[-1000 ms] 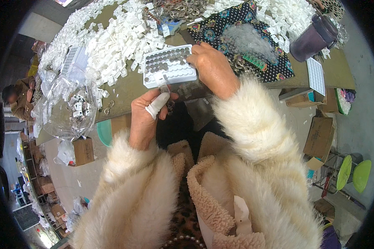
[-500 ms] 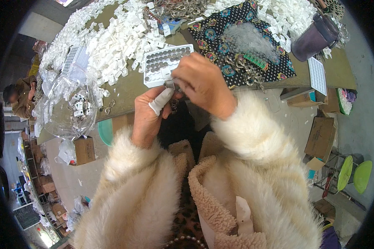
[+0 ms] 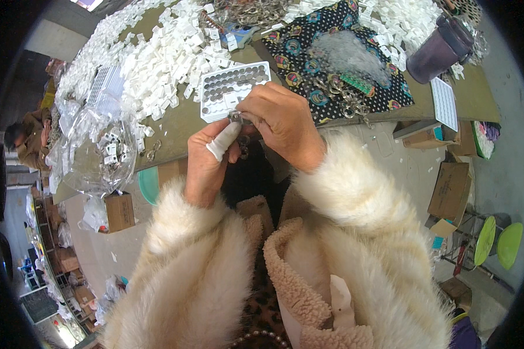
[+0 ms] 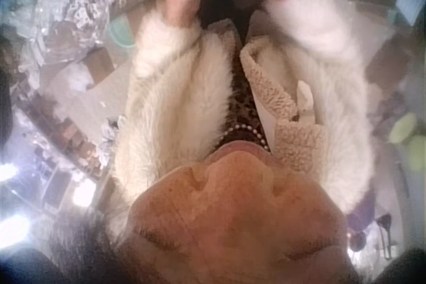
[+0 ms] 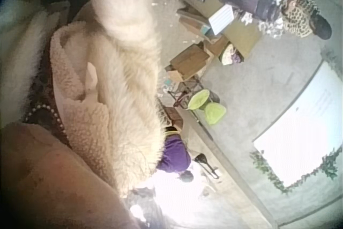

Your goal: The person repeatedly picks small metal keychain parts and white plastic tags from a table, joins them together, and places the assembled units into a white tray. The process is repeated continuously with multiple items.

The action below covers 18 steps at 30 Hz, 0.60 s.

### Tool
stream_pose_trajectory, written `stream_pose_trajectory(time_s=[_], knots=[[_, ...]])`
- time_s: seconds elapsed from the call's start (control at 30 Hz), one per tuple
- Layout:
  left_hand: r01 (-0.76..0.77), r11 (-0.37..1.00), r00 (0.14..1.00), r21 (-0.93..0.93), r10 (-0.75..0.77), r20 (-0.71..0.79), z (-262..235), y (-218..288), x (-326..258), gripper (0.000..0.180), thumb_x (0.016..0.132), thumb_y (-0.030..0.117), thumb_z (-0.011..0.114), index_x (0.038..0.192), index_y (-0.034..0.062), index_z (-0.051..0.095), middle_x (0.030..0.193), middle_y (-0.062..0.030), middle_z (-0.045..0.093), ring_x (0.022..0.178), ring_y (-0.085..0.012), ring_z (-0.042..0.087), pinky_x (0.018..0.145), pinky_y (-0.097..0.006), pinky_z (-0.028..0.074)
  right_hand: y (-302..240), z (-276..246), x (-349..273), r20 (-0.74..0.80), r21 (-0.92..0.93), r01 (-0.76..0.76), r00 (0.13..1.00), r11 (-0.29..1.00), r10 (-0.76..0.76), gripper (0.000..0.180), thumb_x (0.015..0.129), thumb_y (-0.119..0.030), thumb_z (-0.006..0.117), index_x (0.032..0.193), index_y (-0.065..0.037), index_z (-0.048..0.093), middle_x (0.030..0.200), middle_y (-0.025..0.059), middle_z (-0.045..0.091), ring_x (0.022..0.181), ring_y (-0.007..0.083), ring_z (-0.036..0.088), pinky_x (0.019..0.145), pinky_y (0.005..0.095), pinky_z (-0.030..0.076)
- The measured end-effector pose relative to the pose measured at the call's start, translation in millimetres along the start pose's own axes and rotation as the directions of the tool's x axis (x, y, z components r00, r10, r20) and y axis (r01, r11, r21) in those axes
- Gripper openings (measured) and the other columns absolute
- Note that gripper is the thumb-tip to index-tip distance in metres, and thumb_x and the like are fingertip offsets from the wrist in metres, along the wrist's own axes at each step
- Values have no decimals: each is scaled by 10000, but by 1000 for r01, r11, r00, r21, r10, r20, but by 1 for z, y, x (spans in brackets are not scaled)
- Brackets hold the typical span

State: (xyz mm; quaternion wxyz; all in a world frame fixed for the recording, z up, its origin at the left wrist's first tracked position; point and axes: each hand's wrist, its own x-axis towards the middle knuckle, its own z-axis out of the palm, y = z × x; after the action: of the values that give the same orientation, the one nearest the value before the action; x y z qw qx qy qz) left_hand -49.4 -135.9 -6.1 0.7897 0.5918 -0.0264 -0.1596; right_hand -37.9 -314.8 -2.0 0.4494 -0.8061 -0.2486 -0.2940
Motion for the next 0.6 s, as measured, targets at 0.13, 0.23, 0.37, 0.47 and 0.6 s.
stream_pose_trajectory(time_s=[0.13, 0.23, 0.37, 0.47, 0.6], knots=[[14, 999, 1000, 30, -14, -4, 0, -3, -1, 203, 977, 94, 642, 1113, -34, 720, 912, -82, 747, 574, -65, 525, 510, -213, 404, -1, 2, 1, 26, -92, 8, 1000, 996, -5, 66, 799, -84, 696, 857, -100, 670, 841, 44, 599, 799, 270, 594, 642, 371, 497], [18, 997, 1000, 70, -17, -14, 0, -5, -2, 203, 967, 106, 667, 1106, -32, 722, 862, -57, 730, 565, -63, 526, 507, -214, 401, 0, 2, -1, 96, -131, 38, 995, 991, -25, 46, 811, -110, 688, 852, -109, 668, 828, 37, 578, 788, 266, 584, 633, 380, 490], [11, 997, 1000, 73, -9, -28, -1, -9, -4, 206, 962, 144, 679, 1056, -36, 718, 809, -47, 703, 550, -55, 488, 490, -212, 361, 4, 1, -5, 185, -135, 45, 983, 990, -20, 26, 837, -129, 671, 851, -108, 664, 853, 34, 583, 818, 262, 594, 638, 380, 491], [71, 995, 997, 69, -70, -28, -5, -9, -5, 192, 968, 152, 675, 1034, -24, 718, 703, 12, 608, 524, -37, 434, 473, -209, 312, 9, 2, -4, 237, -69, 66, 970, 995, -48, 31, 831, -97, 687, 859, -87, 680, 846, 38, 605, 827, 270, 613, 641, 381, 505], [67, 998, 997, 13, -67, -35, -10, -7, -4, 182, 977, 142, 661, 1025, -27, 710, 653, 48, 518, 508, -16, 383, 469, -200, 269, 26, -1, 8, 47, 24, -40, 998, 999, 39, 127, 777, -28, 736, 900, -53, 718, 818, 55, 645, 815, 281, 645, 665, 391, 534]])
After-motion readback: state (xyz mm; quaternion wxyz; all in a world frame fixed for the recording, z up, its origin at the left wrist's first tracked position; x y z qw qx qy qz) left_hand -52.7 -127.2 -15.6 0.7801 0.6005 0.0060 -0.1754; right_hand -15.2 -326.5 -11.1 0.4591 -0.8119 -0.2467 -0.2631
